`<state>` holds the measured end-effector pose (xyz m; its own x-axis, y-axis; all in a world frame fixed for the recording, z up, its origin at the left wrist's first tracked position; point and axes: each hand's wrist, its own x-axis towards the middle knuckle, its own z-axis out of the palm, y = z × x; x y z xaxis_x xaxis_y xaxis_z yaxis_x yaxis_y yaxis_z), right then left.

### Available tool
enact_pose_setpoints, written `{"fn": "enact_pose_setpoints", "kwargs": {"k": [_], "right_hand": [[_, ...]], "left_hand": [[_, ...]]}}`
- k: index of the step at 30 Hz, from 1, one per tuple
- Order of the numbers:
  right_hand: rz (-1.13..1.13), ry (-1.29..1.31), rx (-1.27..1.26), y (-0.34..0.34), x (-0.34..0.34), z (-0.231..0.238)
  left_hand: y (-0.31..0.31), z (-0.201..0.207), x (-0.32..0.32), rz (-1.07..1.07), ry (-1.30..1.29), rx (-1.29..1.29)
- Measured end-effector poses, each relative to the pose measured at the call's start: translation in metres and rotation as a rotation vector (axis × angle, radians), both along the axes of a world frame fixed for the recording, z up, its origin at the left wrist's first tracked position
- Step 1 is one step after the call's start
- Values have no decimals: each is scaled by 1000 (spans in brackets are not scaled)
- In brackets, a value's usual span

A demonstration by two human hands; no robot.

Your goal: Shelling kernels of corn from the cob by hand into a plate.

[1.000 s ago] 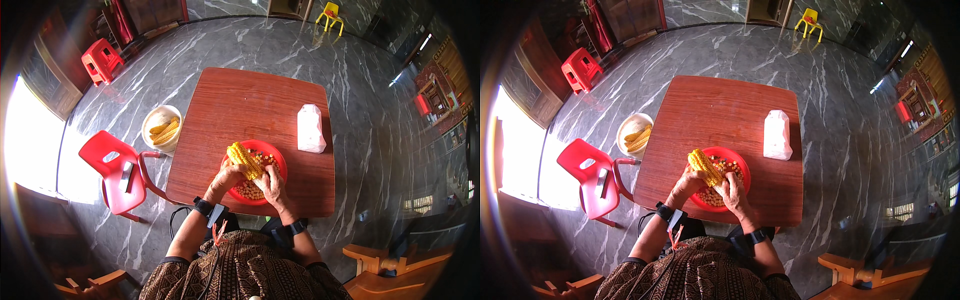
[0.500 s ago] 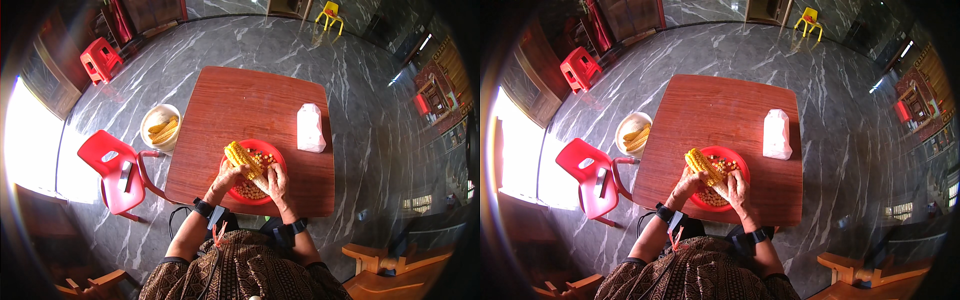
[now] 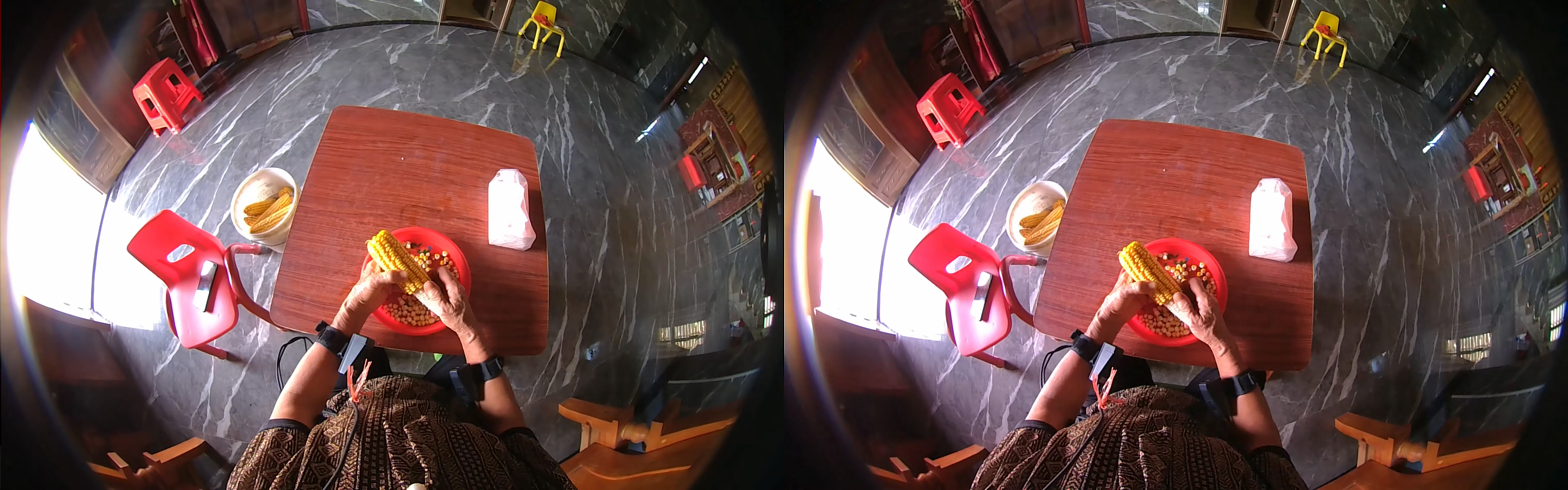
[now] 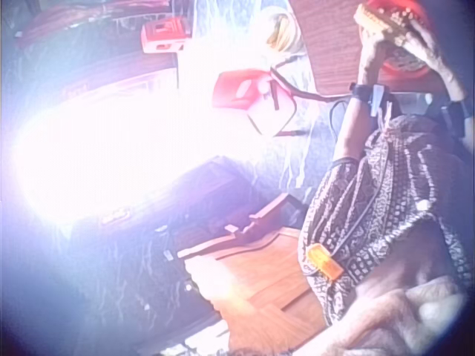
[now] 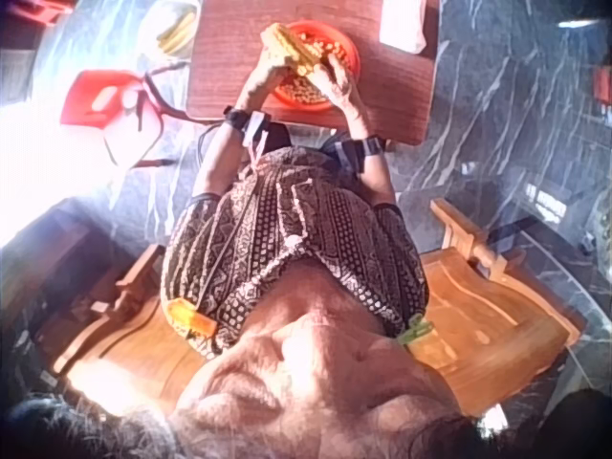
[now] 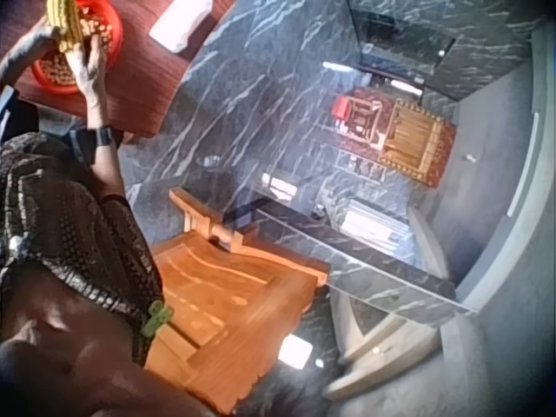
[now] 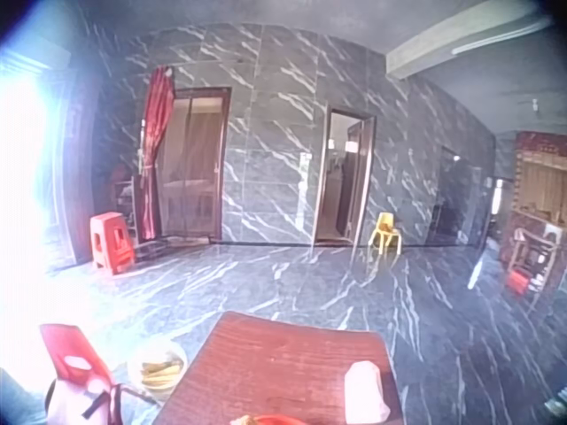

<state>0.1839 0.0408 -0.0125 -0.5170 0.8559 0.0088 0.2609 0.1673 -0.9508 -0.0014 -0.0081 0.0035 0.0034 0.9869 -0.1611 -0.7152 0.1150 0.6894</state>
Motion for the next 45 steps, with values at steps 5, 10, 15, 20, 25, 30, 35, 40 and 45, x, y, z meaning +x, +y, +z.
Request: {"fn": "enact_pose_setpoints", "kwargs": {"k": [5, 10, 15, 20, 25, 30, 35, 40, 45], "right_hand": [[96, 55, -113, -2, -1, 20], [63, 117, 89, -1, -3, 26], [-3, 98, 154, -2, -2, 9], [-4, 130, -14, -1, -3, 14], [-16, 52, 264, -3, -2, 19], [8, 69, 180, 0, -1, 17], [-38, 56, 183, -2, -3, 21], [59, -26, 143, 0, -1, 16], [90, -101, 400, 10, 10, -32]], "left_hand": [[-1, -1, -2, 18, -6, 10], [0, 1, -2, 16, -18, 8], [2, 0, 0, -1, -18, 22], [2, -7, -2, -1, -15, 23], [1, -3, -1, -11, 36, 12], [0, 2, -1, -22, 26, 4], [0, -9, -3, -2, 23, 11], [-2, 0, -4, -32, -1, -14], [1, 0, 0, -6, -35, 11]]}}
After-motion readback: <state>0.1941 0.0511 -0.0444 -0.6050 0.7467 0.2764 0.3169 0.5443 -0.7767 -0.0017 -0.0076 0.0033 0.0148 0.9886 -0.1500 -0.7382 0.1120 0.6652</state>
